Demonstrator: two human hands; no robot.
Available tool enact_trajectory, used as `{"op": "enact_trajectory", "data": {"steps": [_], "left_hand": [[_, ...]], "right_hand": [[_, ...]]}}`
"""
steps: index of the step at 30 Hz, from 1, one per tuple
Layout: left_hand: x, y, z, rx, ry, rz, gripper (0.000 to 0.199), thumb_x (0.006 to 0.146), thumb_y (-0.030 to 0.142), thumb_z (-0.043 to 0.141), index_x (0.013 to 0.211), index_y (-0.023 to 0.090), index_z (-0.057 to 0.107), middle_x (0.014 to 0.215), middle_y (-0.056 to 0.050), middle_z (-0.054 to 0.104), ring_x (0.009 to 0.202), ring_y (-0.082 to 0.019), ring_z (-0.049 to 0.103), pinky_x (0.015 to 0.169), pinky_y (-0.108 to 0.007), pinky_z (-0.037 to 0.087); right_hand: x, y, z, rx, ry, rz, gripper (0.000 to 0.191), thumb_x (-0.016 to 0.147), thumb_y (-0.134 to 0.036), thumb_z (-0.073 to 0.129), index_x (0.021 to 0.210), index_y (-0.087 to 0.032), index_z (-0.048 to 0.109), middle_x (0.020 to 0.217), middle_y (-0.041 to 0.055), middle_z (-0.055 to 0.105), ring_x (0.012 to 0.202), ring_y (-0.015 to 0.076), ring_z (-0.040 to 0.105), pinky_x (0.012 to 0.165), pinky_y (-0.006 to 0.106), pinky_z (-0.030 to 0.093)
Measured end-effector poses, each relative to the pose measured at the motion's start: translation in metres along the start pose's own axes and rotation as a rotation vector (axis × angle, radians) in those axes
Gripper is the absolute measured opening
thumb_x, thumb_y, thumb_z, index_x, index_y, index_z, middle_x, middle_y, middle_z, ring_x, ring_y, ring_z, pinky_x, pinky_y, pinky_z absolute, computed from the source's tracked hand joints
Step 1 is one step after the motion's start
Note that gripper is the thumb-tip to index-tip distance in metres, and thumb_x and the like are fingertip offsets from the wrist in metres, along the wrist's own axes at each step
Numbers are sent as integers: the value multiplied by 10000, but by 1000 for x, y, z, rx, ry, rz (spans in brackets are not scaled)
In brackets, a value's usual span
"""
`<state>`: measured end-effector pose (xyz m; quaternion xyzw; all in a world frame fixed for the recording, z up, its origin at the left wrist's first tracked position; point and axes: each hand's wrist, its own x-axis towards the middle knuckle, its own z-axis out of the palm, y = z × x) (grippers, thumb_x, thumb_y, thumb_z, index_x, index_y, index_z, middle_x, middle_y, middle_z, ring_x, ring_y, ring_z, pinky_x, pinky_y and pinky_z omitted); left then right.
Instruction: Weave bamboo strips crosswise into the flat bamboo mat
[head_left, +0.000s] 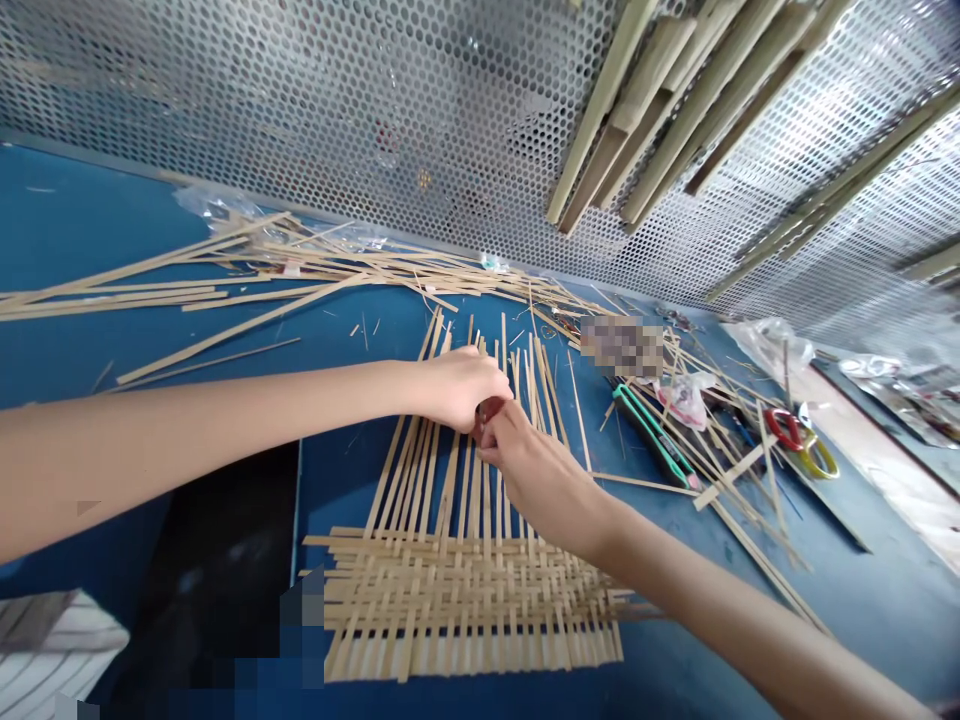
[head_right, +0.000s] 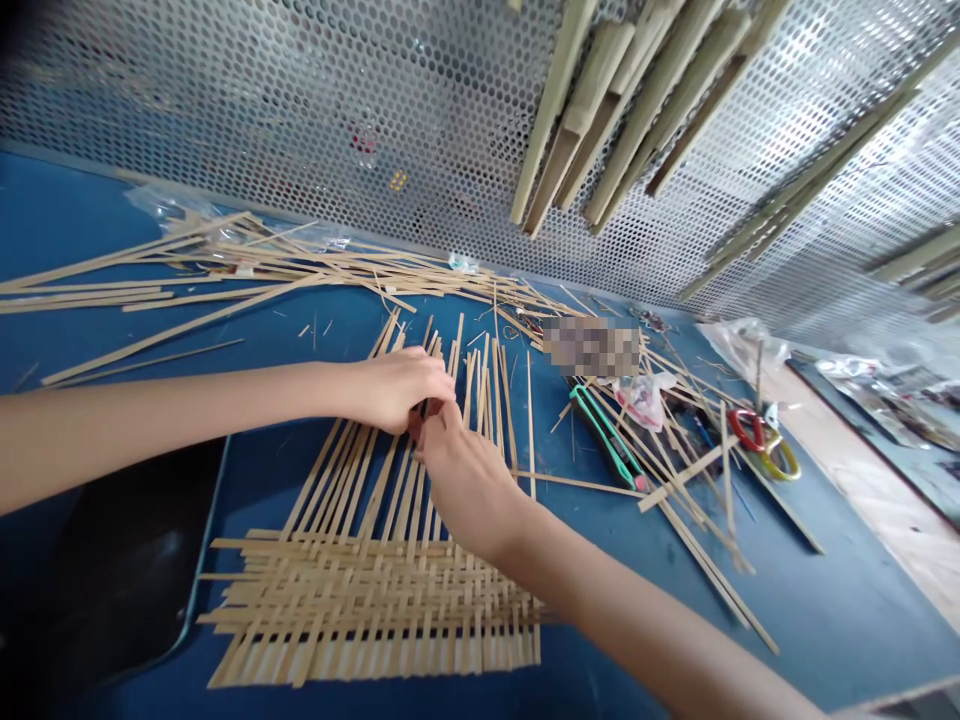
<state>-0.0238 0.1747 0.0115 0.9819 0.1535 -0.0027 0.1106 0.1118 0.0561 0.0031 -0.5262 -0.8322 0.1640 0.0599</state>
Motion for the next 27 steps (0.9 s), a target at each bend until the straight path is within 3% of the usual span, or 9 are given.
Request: {"op": "enact_trajectory", "data": {"steps": [5, 8, 11, 15, 19, 27], "left_hand": [[-2, -2, 1, -5, 15, 32, 120, 628, 95, 669, 697, 190, 644, 769, 5, 678, 811, -192, 588, 721, -320, 327], [0, -5, 4, -4, 10, 84, 110, 669, 124, 723, 703, 207, 659, 756, 26, 672, 804, -176, 585, 749, -327, 305], [3, -9, 6, 15, 4, 153, 136, 713, 126, 745, 669, 202, 640, 745, 40, 663, 792, -152, 570, 756, -324, 282], [4, -12, 8, 54, 20, 241, 194, 770, 62, 698, 661, 189, 600, 747, 47, 651, 797, -138, 549, 752, -311, 283], [2, -11, 9, 99, 59, 296, 202, 836, 58, 646, 708, 196, 571, 728, 58, 647, 752, -130, 533, 747, -304, 293], [-3, -4, 8, 241, 119, 316, 178, 838, 102, 677, 730, 195, 570, 801, 30, 657, 768, -154, 534, 772, -310, 305]], "right_hand": [[6, -6, -5, -45, -32, 47, 83, 953, -134, 486, 984, -97, 553, 1071, 142, 569, 770, 205, 623, 659, 337, 454], [-3, -7, -16, -47, 67, 52, 90, 960, -174, 530, 977, -110, 591, 1042, 118, 581, 817, 212, 628, 693, 338, 480], [-19, -8, -20, -69, 179, -82, 132, 961, -183, 529, 1021, -128, 633, 1034, 114, 580, 788, 203, 614, 685, 346, 501], [-37, -13, -7, -128, 179, -268, 193, 967, -231, 533, 1099, -141, 642, 1044, 129, 584, 802, 224, 601, 696, 378, 531], [-43, -16, 8, -205, 156, -276, 204, 967, -267, 538, 1082, -129, 635, 1001, 125, 595, 818, 253, 582, 685, 402, 534], [-45, -17, 18, -206, 309, -295, 198, 952, -209, 552, 1061, -69, 639, 805, 75, 583, 679, 216, 529, 558, 345, 453]]}}
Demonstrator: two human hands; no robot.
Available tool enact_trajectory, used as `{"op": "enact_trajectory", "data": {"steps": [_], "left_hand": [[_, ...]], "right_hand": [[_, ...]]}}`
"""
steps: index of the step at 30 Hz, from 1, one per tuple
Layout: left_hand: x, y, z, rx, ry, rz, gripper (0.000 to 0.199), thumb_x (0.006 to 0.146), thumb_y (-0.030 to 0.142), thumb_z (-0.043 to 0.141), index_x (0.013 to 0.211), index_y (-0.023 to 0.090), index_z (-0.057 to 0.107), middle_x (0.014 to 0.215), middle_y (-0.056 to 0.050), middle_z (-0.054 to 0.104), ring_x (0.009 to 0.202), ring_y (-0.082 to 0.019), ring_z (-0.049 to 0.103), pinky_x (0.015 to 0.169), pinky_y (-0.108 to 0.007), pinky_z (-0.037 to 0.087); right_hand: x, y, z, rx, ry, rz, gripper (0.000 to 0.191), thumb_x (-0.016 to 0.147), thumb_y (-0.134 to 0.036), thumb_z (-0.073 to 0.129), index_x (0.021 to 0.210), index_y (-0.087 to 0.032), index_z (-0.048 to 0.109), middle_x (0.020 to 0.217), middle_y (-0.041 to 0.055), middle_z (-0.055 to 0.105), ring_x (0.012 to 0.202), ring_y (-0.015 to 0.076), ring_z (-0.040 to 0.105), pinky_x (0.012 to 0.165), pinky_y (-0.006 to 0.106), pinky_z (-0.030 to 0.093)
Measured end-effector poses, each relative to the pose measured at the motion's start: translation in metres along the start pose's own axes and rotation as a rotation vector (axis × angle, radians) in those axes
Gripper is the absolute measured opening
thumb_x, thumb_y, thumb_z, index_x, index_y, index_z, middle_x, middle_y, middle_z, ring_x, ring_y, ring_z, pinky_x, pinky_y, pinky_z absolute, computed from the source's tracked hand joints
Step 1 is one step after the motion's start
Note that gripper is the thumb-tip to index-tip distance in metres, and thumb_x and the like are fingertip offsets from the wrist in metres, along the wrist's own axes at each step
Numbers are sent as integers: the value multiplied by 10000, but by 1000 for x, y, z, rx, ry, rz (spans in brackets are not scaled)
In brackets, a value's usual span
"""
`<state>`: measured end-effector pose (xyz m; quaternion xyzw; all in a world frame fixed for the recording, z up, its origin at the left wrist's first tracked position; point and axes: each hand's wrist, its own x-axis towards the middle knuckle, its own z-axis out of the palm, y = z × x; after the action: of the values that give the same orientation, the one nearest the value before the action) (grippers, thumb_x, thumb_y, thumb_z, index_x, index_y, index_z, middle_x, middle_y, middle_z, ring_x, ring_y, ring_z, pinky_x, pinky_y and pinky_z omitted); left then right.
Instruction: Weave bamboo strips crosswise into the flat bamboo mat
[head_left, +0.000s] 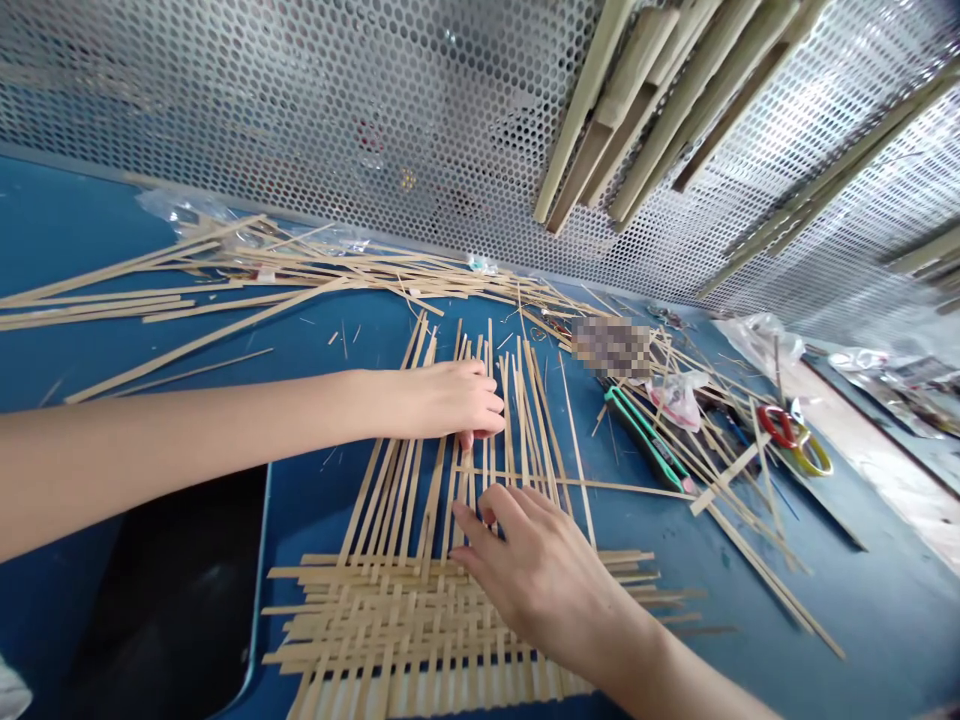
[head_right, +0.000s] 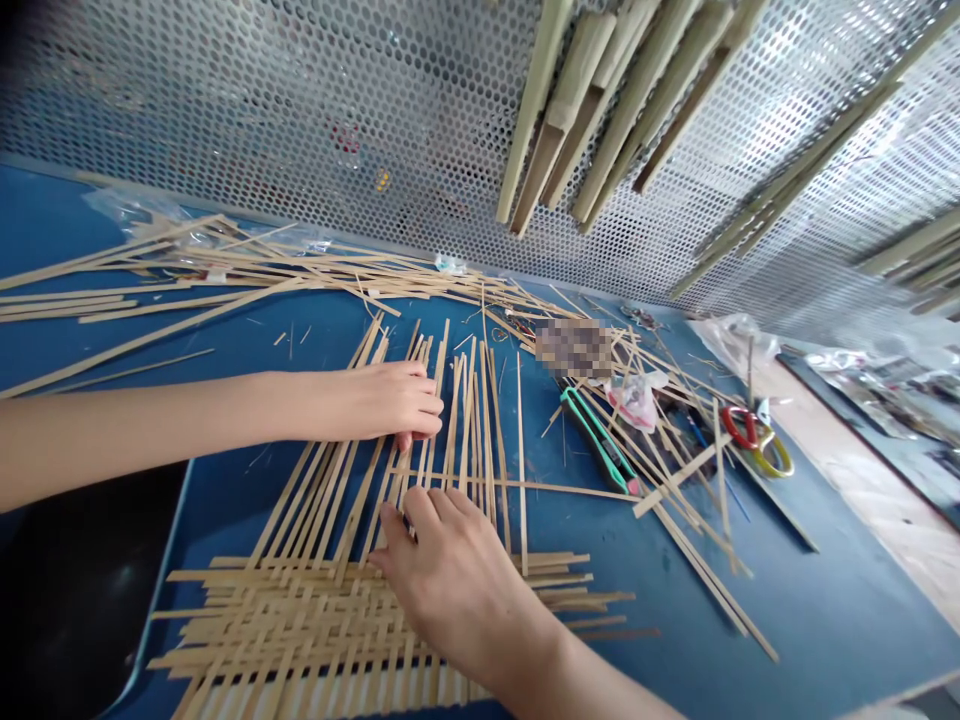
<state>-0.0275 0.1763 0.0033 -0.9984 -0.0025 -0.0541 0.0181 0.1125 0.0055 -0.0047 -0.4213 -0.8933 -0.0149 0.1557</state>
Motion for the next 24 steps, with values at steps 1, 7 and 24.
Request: {"op": "enact_trajectory", "data": {"steps": [1, 7, 24], "left_hand": [[0, 0, 0, 12, 1, 5, 172, 835, 108, 680, 731, 196, 574, 808, 28, 654, 760, -152, 533, 778, -311, 307], [-4, -2, 5, 85, 75, 25, 125, 808, 135, 689, 776, 196, 585, 852, 3, 645, 848, -186, 557, 847, -345, 295], [-25, -1, 8, -216, 180, 82, 272, 956, 92, 447, 798, 196, 641, 819, -11, 662, 791, -148, 571, 767, -297, 367]], "right_hand": [[-1, -1, 1, -1, 13, 4, 187, 942, -198, 565, 1048, -65, 644, 797, 72, 583, 673, 216, 530, 552, 344, 448], [-3, -4, 3, -42, 55, -4, 167, 908, -169, 607, 1018, -54, 659, 776, 60, 586, 643, 210, 512, 532, 347, 417], [-4, -6, 7, -79, 42, 10, 188, 952, -165, 529, 1037, -34, 635, 770, 58, 555, 654, 207, 492, 537, 343, 393]]}}
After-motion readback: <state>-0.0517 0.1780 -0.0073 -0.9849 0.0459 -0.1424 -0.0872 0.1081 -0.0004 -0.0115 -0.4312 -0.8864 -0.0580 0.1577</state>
